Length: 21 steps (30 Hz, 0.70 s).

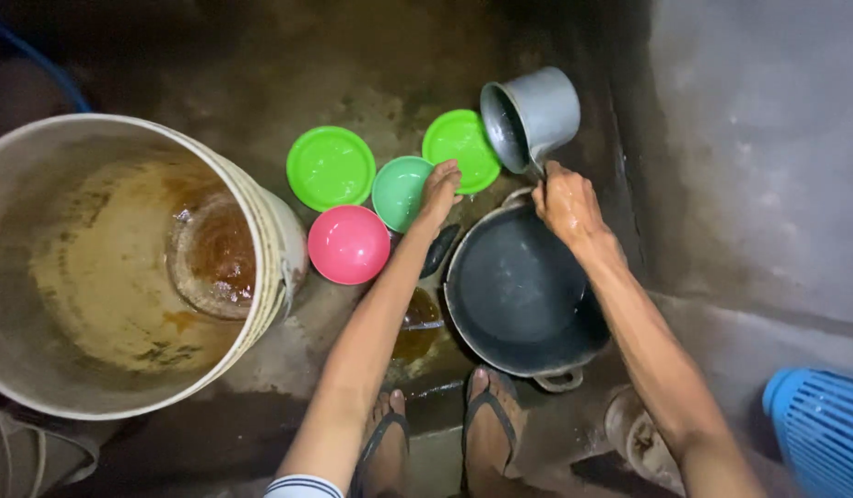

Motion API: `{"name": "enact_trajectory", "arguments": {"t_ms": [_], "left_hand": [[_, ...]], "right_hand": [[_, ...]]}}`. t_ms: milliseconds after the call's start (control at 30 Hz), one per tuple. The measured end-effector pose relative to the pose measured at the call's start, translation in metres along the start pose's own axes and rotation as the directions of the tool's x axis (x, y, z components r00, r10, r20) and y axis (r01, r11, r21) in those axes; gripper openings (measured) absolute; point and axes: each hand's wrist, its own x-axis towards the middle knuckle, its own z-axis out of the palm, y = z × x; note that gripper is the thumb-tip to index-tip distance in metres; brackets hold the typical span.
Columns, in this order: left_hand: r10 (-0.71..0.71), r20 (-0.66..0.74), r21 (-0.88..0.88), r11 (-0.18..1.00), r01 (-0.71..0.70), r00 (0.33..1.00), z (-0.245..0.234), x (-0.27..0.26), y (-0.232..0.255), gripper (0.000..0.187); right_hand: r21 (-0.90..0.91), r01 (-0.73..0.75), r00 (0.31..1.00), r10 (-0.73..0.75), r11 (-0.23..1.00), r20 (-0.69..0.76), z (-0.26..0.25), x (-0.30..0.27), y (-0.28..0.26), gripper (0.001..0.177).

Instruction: Washing and scrubbing plastic bowls, plates, and spoons using a sponge and dish soap on the floor.

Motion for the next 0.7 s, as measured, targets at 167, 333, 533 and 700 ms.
{"name": "enact_trajectory", "arguments": {"t_ms": [167,333,533,700], "left_hand": [[-0.017,-0.013,-0.015,1.0,0.017,1.0,-0.017,-0.012,-0.008,0.05],[0.036,-0.082,-0.069,0.997,-0.041,0.996,-0.057,-0.028,-0.004,0.046],[-0.038,-0.05,-0.114,0.993,0.032,0.998,-0.086,-0.094,0.009,0.044],[-0.271,0.052,-0.558,0.791,0.253,0.961,-0.087,-0.119,-0.047,0.05]], "right_hand": [[0.051,0.059,0.997,-0.056,0.997,-0.048,0.002,-0.023,-0.003,0.023],[0.083,0.102,0.995,-0.102,0.991,-0.006,-0.012,-0.039,-0.032,0.022],[0.086,0.277,0.96,-0.274,0.957,-0.05,-0.016,-0.084,-0.074,0.027],[0.038,0.349,0.931,-0.351,0.936,0.098,-0.022,-0.131,-0.11,0.032]]}}
